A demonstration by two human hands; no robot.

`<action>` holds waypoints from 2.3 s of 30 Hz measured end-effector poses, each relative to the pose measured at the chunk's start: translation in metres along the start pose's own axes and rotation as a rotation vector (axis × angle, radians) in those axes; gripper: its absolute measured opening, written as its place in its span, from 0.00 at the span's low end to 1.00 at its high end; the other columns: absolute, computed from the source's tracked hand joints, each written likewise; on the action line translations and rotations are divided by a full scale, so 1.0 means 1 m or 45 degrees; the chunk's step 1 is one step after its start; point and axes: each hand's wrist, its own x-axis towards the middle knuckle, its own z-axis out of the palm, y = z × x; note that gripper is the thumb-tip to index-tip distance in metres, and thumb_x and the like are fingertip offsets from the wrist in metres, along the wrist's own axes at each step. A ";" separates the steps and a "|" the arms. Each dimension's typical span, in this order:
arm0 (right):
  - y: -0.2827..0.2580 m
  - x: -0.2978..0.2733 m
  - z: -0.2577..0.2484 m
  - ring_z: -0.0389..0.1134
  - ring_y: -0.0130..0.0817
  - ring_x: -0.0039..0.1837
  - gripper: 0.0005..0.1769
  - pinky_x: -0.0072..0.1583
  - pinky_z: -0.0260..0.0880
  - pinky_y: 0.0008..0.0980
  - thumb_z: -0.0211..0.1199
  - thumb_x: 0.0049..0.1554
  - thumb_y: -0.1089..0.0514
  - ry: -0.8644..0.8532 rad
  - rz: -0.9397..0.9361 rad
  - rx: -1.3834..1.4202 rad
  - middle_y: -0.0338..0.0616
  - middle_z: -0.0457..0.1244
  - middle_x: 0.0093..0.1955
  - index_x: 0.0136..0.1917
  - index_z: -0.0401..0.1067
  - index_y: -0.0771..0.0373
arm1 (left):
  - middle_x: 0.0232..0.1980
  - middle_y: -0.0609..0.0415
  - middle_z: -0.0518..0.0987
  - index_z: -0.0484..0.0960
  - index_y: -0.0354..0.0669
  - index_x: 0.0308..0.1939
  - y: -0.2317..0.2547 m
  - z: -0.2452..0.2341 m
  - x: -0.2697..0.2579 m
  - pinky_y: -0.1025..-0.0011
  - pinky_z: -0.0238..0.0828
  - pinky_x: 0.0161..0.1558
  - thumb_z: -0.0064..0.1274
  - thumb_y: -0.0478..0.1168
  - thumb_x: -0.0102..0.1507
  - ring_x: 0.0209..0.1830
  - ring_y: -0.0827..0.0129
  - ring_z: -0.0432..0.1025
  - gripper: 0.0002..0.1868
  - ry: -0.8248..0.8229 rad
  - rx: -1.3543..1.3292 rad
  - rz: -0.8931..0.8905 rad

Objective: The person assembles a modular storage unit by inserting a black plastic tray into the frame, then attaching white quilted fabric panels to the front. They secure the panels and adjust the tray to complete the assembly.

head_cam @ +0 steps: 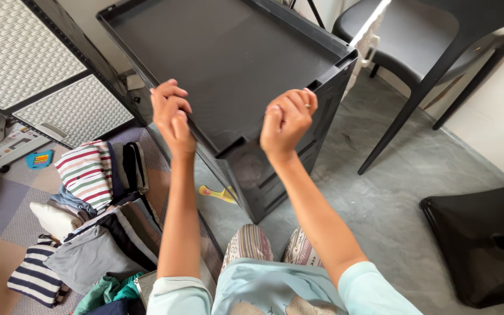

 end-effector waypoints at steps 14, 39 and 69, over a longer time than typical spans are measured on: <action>0.075 0.030 -0.054 0.63 0.43 0.71 0.16 0.74 0.62 0.43 0.51 0.60 0.73 -0.128 -0.106 0.130 0.52 0.64 0.63 0.59 0.71 0.67 | 0.48 0.49 0.80 0.81 0.36 0.50 0.156 0.006 -0.008 0.46 0.55 0.72 0.56 0.39 0.64 0.53 0.57 0.74 0.13 -0.777 0.652 -0.063; 0.131 0.102 -0.101 0.55 0.49 0.78 0.24 0.73 0.64 0.41 0.69 0.53 0.73 -1.292 -0.028 0.206 0.45 0.53 0.81 0.61 0.72 0.59 | 0.36 0.61 0.70 0.79 0.46 0.40 0.130 0.129 -0.004 0.71 0.68 0.34 0.62 0.51 0.63 0.35 0.71 0.69 0.15 -0.567 1.131 0.405; 0.135 0.125 -0.076 0.66 0.32 0.48 0.08 0.54 0.68 0.33 0.59 0.66 0.57 -0.905 0.575 1.098 0.42 0.64 0.47 0.48 0.68 0.64 | 0.36 0.61 0.68 0.78 0.48 0.39 0.118 0.143 -0.012 0.72 0.65 0.36 0.59 0.53 0.64 0.36 0.72 0.67 0.14 -0.421 1.274 0.434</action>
